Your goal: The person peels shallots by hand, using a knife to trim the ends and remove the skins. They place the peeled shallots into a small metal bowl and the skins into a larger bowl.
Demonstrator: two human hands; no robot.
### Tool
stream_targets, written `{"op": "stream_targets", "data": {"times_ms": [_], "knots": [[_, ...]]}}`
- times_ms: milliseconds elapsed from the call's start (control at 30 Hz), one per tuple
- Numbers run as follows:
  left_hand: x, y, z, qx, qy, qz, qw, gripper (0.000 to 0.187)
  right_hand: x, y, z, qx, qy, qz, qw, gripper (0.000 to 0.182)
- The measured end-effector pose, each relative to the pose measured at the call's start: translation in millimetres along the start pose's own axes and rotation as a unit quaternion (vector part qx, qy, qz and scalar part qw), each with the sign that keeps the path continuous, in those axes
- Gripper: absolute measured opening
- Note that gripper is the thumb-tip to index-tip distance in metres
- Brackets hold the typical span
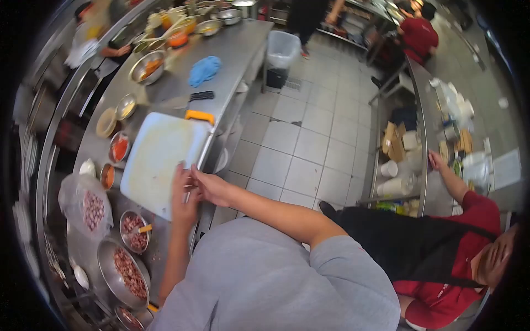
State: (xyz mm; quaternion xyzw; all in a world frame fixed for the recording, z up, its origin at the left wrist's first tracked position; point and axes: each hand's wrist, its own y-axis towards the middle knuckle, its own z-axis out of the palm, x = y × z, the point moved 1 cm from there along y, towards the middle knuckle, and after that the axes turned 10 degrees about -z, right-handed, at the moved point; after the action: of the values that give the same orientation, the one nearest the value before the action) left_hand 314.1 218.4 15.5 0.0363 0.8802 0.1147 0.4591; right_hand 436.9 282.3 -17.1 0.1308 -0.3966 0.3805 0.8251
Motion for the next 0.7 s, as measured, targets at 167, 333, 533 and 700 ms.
{"op": "stream_targets", "data": {"times_ms": [167,333,533,700], "knots": [[17.9,28.3,138.7,0.044,0.071,0.132,0.988,0.063,16.5,-39.8,-79.6,-0.187,0.185,-0.095,0.960,0.079],[57.8,19.4,218.4,0.244,-0.354,-0.576,0.695,0.065,69.0,-92.9,-130.7,-0.166,-0.289,-0.367,0.869,0.065],[23.6,50.9,253.0,0.268,-0.600,-0.467,0.592,0.077,-40.8,-101.4,-244.1,-0.218,-0.601,-0.219,0.737,0.050],[37.7,102.2,251.0,0.394,-0.304,-0.405,0.767,0.064,-134.3,-208.4,-350.2,-0.224,-0.540,0.337,0.738,0.055]]}}
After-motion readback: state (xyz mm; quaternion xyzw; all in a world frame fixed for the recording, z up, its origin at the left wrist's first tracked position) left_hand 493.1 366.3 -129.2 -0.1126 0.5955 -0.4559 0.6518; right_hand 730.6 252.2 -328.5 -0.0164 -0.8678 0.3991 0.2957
